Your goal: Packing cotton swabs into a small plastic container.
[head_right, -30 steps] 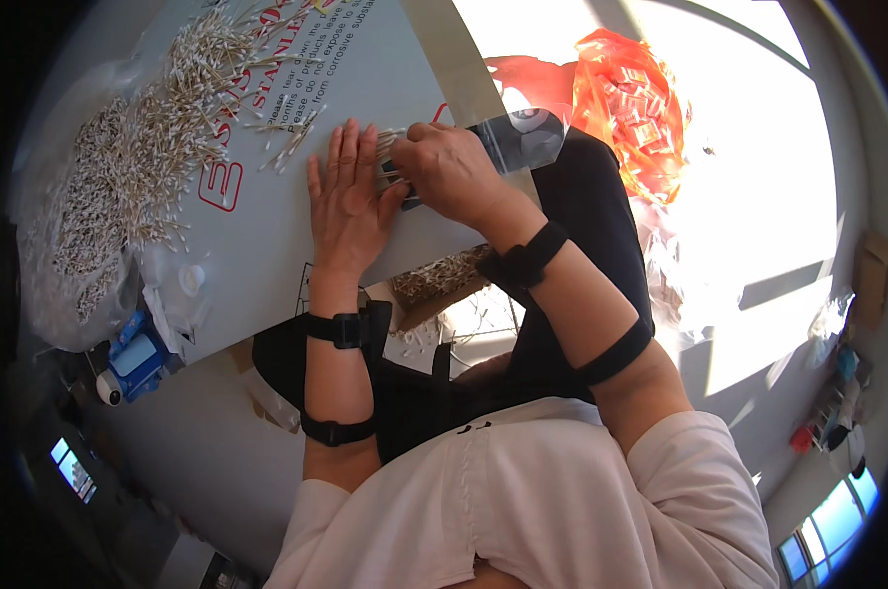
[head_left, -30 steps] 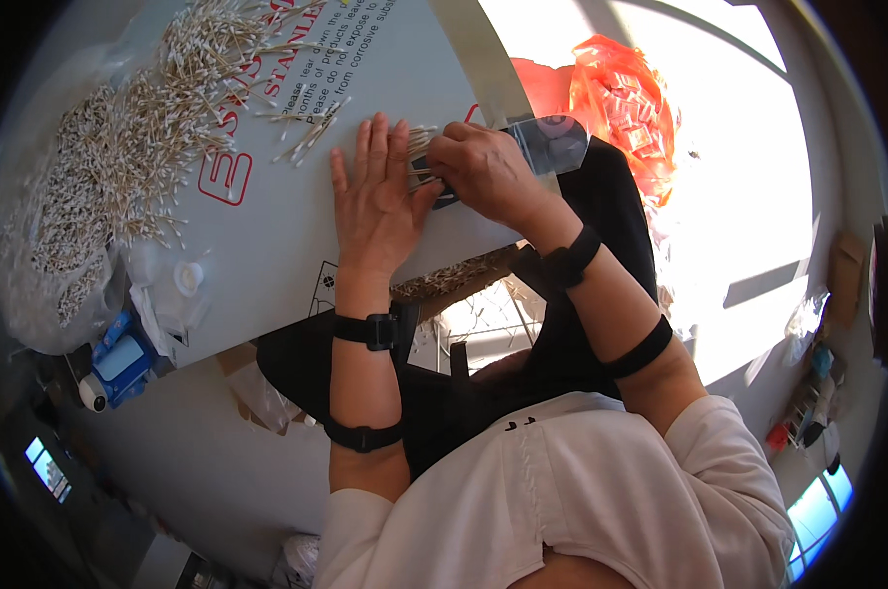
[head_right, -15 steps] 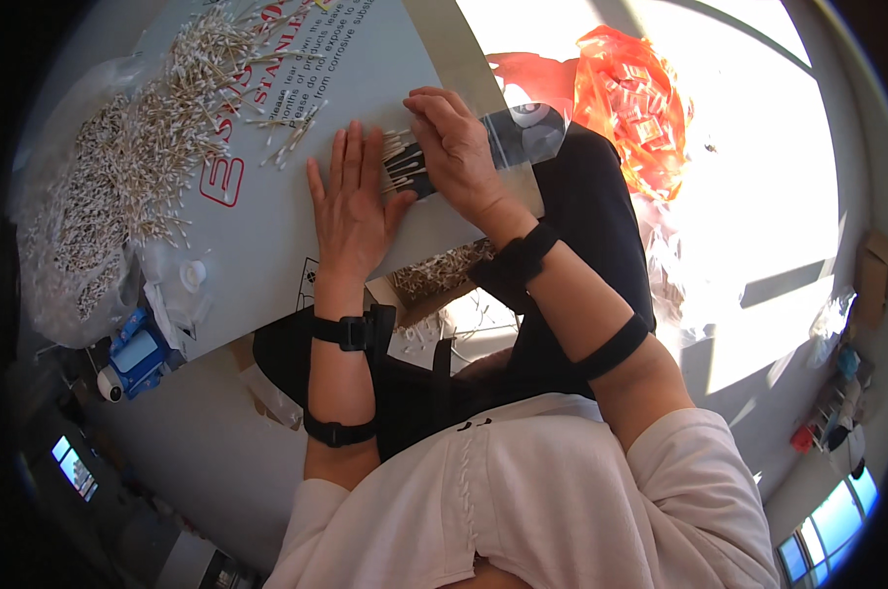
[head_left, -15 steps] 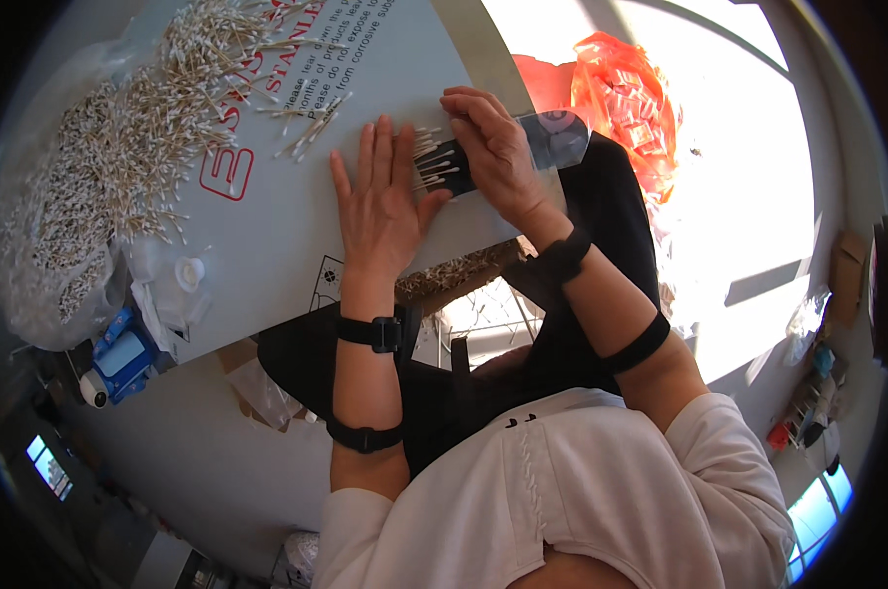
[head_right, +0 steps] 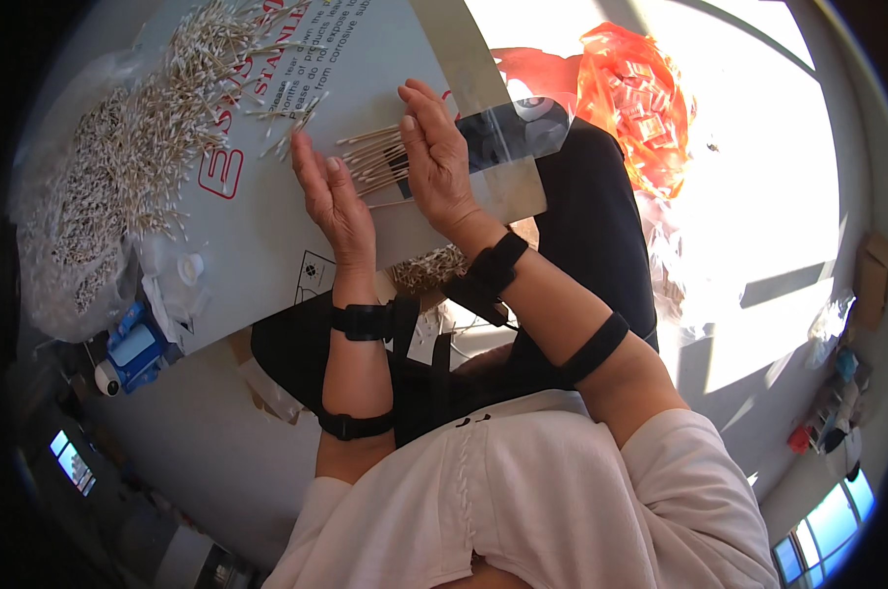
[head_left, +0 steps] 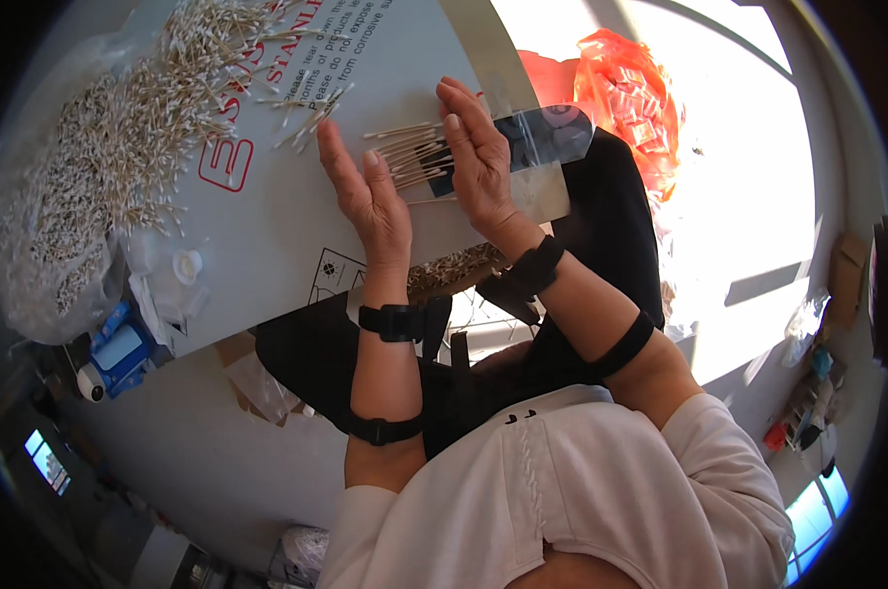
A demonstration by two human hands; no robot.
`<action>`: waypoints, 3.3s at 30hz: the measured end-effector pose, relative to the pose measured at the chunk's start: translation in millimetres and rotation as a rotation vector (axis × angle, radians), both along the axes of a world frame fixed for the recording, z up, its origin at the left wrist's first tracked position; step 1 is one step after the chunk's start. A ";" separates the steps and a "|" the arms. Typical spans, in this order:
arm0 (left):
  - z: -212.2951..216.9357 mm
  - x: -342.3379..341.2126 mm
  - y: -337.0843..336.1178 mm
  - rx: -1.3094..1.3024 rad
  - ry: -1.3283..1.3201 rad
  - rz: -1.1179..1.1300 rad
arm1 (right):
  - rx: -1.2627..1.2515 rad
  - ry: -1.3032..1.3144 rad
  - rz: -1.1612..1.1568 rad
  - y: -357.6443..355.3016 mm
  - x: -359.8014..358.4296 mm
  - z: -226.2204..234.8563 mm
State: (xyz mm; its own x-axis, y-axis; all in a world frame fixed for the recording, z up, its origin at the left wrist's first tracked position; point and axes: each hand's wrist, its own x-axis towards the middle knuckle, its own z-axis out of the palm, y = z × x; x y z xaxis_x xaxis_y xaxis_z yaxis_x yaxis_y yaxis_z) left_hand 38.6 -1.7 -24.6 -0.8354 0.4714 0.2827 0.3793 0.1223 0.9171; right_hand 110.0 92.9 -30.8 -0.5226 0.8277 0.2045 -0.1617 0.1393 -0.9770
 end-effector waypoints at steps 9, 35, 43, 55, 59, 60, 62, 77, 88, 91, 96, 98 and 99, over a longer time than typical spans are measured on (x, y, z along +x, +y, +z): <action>7.6 1.1 2.7 0.130 -0.280 -0.143 | -0.146 -0.039 0.081 2.2 -0.3 11.7; 4.3 10.5 16.3 0.259 -0.323 -0.046 | -0.214 0.045 0.061 2.1 15.2 7.1; 4.3 -80.3 -23.0 -0.641 0.525 0.275 | -0.322 0.133 0.062 5.9 17.6 11.2; 8.0 -65.1 1.0 -0.464 0.457 0.173 | -0.346 0.122 0.097 9.4 19.6 11.1; 19.3 -86.0 -3.6 -0.553 0.565 0.079 | -0.348 0.119 0.097 10.6 20.3 11.7; 20.8 -89.2 -1.2 -0.586 0.602 0.007 | -0.350 0.117 0.098 9.7 19.6 13.0; 24.0 -89.4 4.9 -0.616 0.639 -0.065 | -0.351 0.116 0.097 8.9 19.2 13.7; 17.8 -69.3 34.7 -0.650 0.628 0.017 | -0.379 0.101 0.086 10.0 20.4 15.4; 3.4 -28.4 0.4 -0.474 0.443 0.047 | -0.354 0.137 0.031 9.5 25.1 14.3; 0.1 -25.9 -5.2 -0.156 0.208 0.024 | -0.247 0.095 0.052 11.6 18.4 11.4; 2.4 -18.7 18.6 0.167 -0.243 -0.148 | -0.114 -0.004 0.105 15.8 14.6 5.2; 5.4 -16.0 23.2 0.170 -0.257 -0.163 | -0.094 -0.016 0.100 13.9 13.6 4.7; 6.2 -14.7 24.9 0.172 -0.269 -0.177 | -0.102 0.012 0.066 12.3 12.1 5.3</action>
